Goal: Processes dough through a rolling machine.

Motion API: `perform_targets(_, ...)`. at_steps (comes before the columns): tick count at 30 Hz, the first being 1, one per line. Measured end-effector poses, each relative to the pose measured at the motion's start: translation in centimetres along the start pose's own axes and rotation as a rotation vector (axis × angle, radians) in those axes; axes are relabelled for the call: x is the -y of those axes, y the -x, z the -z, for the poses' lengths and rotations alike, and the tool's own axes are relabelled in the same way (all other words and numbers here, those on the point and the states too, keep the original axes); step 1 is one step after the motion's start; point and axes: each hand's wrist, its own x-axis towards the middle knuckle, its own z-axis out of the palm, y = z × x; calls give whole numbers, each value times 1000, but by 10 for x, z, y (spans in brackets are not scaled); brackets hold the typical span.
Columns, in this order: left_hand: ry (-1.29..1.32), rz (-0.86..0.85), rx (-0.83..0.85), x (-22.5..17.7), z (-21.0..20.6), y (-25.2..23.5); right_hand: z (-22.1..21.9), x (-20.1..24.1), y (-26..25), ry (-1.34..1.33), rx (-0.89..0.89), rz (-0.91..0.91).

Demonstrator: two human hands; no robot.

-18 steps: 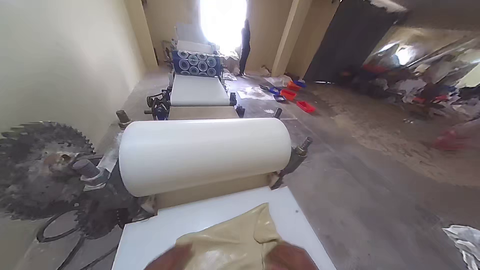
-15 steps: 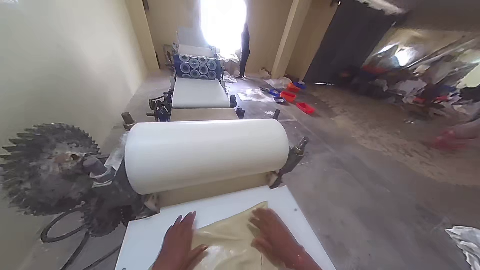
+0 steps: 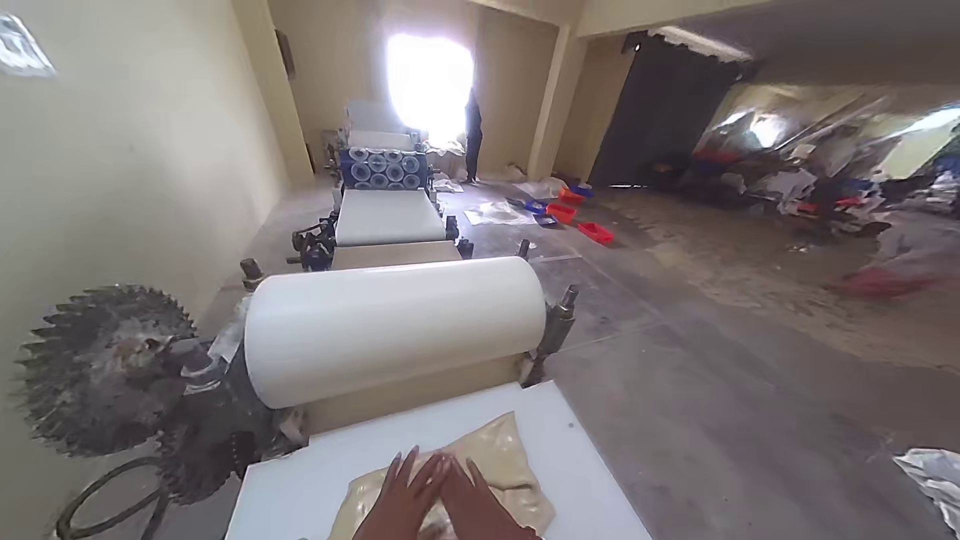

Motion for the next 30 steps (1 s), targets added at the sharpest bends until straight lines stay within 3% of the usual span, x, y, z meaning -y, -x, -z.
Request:
perform_targets(3,-29,75,-5,9,7,3,14,-30,2,75,25,95)
perform_targets(6,7,422,-17,24,29,6,40,-55,-9,120,34,-115)
perform_targets(8,66,594,93,34,48,11,57,-66,-16,119,8,-293)
perform_targets(10,203,706,240,40,67,15,74,-75,-21,120,36,-430)
perform_targets(12,373,725,298,54,73,21,95,-75,-24,100,171,-492)
perform_targets(15,353,617,139,36,71,35,115,-67,-24,158,334,-408)
perform_targets(19,495,523,-193,-10,75,49,138,-52,0,118,268,-201)
perform_targets(22,749,592,-377,14,92,45,161,-72,4,-38,93,-196)
perform_targets(24,788,685,-462,38,108,27,172,-86,-13,-107,16,-266)
perform_targets(27,608,791,-550,74,128,-13,164,-93,-59,-135,-154,-459)
perform_targets(30,143,752,-513,73,108,-33,125,-95,-96,-50,-331,-561)
